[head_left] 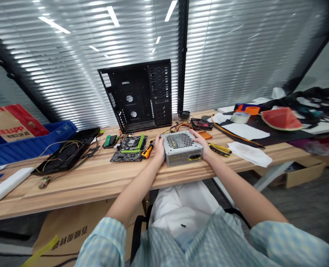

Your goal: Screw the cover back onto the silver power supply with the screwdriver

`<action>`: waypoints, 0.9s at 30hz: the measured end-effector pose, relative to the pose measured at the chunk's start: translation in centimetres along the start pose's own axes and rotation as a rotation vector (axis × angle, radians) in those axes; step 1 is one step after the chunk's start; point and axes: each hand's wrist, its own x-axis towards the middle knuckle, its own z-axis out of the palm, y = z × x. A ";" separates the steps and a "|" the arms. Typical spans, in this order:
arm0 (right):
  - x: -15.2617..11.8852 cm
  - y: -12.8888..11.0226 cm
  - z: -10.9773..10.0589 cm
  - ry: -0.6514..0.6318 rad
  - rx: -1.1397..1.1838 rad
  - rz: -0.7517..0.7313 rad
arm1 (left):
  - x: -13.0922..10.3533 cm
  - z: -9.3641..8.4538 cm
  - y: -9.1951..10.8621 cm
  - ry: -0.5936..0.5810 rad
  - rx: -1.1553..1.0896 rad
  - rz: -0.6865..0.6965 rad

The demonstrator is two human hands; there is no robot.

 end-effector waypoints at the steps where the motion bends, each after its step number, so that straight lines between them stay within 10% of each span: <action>1: -0.3 -0.2 -0.4 0.041 -0.025 -0.057 | -0.3 -0.3 0.3 0.002 0.024 0.036; 7: -3.6 -2.0 -2.8 -0.166 -0.360 -0.360 | -2.1 -4.5 2.8 -0.429 0.566 0.619; 11: -4.8 -2.4 -3.0 -0.193 -0.577 -0.407 | -2.4 -6.2 3.4 -0.721 0.823 0.750; 27: -3.6 -1.9 -2.5 -0.094 -0.488 -0.404 | -2.1 -6.3 2.0 -0.636 0.839 0.890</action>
